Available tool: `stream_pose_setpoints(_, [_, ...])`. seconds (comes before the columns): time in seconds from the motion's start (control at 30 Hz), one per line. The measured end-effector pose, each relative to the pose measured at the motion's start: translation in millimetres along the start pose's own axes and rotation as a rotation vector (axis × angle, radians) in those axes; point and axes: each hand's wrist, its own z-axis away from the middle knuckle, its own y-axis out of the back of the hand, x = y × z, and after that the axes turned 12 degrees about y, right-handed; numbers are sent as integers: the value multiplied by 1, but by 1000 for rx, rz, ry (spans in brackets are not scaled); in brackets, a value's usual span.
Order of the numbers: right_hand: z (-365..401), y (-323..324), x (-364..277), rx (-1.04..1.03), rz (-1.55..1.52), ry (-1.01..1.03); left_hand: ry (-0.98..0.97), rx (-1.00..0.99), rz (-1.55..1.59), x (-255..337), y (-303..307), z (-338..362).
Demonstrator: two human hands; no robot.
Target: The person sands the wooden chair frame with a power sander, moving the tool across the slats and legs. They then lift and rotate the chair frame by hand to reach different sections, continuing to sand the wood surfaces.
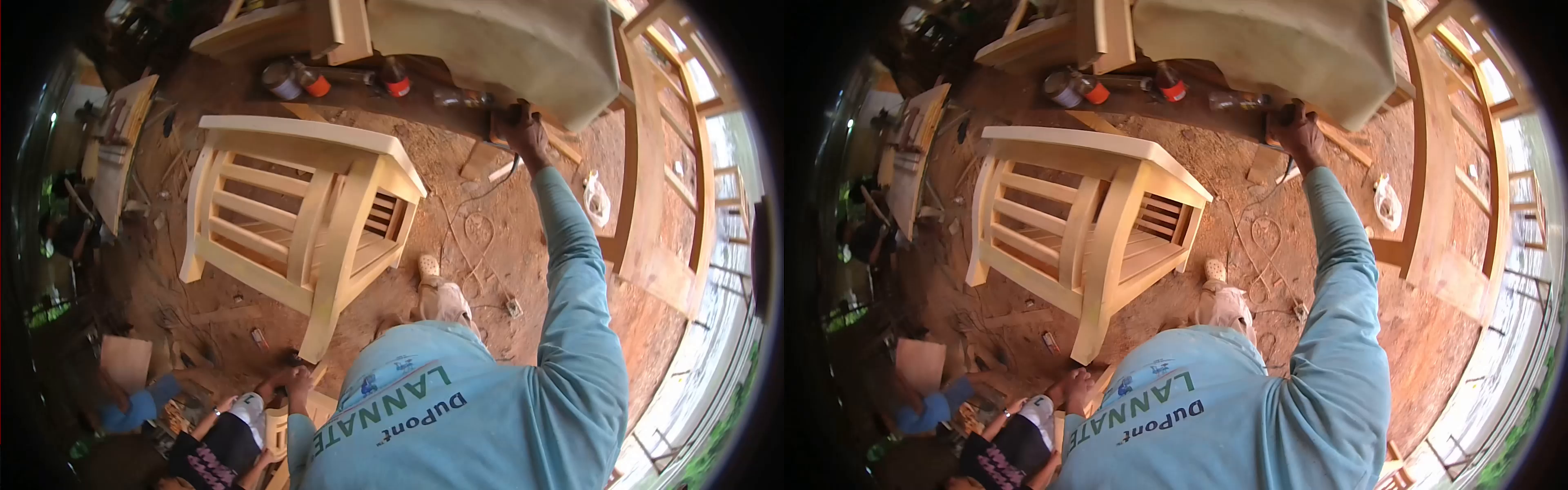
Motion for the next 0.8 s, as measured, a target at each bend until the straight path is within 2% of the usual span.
stream_pose_setpoints(0.07, [39,16,4,31,9,0,-75,-125,84,14,21,2])
stream_pose_setpoints(0.1, [49,-4,7,58,-166,-52,-195,74,59,51,19,16])
stream_pose_setpoints(0.17, [95,7,30,60,-363,-158,-314,370,18,77,-27,58])
stream_pose_setpoints(0.3, [193,11,45,72,-436,-389,-547,467,-157,140,-25,78])
stream_pose_setpoints(0.33, [215,8,50,43,-406,-396,-531,514,-186,160,-27,88])
stream_pose_setpoints(0.57, [353,-16,81,-192,-312,-459,-702,595,-309,268,-52,144])
stream_pose_setpoints(0.8, [391,-2,62,-310,-371,-389,-825,586,-392,306,-84,155])
